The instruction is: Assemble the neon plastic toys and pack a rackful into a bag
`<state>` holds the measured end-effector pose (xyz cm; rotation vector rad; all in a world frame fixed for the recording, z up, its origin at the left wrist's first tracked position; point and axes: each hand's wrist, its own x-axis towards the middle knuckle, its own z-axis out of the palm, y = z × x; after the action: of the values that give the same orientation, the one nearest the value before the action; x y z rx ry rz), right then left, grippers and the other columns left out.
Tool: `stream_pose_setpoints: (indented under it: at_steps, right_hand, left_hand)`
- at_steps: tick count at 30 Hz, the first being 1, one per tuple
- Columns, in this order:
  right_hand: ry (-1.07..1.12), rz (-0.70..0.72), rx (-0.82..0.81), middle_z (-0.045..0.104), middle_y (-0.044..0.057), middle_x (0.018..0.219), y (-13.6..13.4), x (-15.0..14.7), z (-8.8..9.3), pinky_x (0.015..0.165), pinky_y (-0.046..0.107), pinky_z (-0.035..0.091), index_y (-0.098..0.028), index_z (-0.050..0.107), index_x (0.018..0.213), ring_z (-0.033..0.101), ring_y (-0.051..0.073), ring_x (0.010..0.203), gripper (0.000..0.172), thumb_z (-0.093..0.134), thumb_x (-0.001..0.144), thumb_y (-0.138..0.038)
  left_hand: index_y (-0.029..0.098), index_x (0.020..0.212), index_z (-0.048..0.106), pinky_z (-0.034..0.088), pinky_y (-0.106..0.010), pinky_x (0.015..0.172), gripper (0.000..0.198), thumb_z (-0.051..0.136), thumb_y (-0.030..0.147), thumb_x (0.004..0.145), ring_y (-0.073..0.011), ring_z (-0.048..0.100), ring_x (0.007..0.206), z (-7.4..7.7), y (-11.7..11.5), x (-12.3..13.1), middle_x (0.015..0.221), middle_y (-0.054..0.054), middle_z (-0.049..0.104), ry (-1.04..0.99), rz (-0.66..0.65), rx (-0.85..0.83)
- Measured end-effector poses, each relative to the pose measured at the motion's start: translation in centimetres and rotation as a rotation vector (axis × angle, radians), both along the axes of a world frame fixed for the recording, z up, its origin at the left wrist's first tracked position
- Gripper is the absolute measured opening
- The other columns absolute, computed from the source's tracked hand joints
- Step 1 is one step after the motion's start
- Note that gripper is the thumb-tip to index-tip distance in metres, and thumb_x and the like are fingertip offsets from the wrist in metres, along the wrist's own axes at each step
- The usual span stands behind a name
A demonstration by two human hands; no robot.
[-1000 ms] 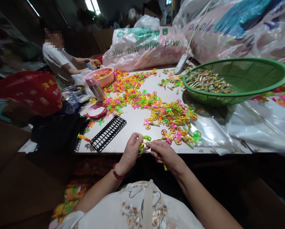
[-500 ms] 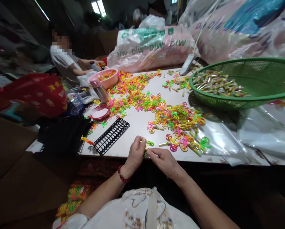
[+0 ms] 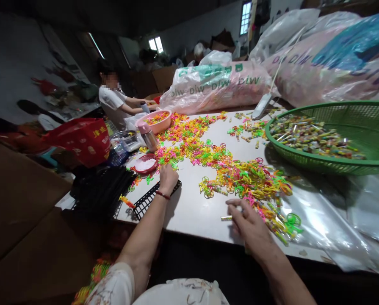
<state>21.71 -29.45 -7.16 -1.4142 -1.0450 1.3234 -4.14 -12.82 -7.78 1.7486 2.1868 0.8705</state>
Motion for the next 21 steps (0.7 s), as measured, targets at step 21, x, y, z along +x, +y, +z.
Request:
stream_pose_setpoints:
  at_steps: [21]
  right_hand:
    - [0.624,0.221,-0.227,0.052,-0.001,0.073,-1.6,-4.7,-1.3,0.039,0.014,0.015,-0.018,0.065,0.101,0.032,0.004,0.050,0.035,0.078,0.075,-0.038]
  left_hand:
    - [0.011,0.089,0.064,0.051,-0.027,0.073,0.023,0.053,0.030,0.082,-0.0141,0.063,0.075,1.5,-3.7,0.5,0.089,-0.012,0.069,-1.472,-0.327,-0.179]
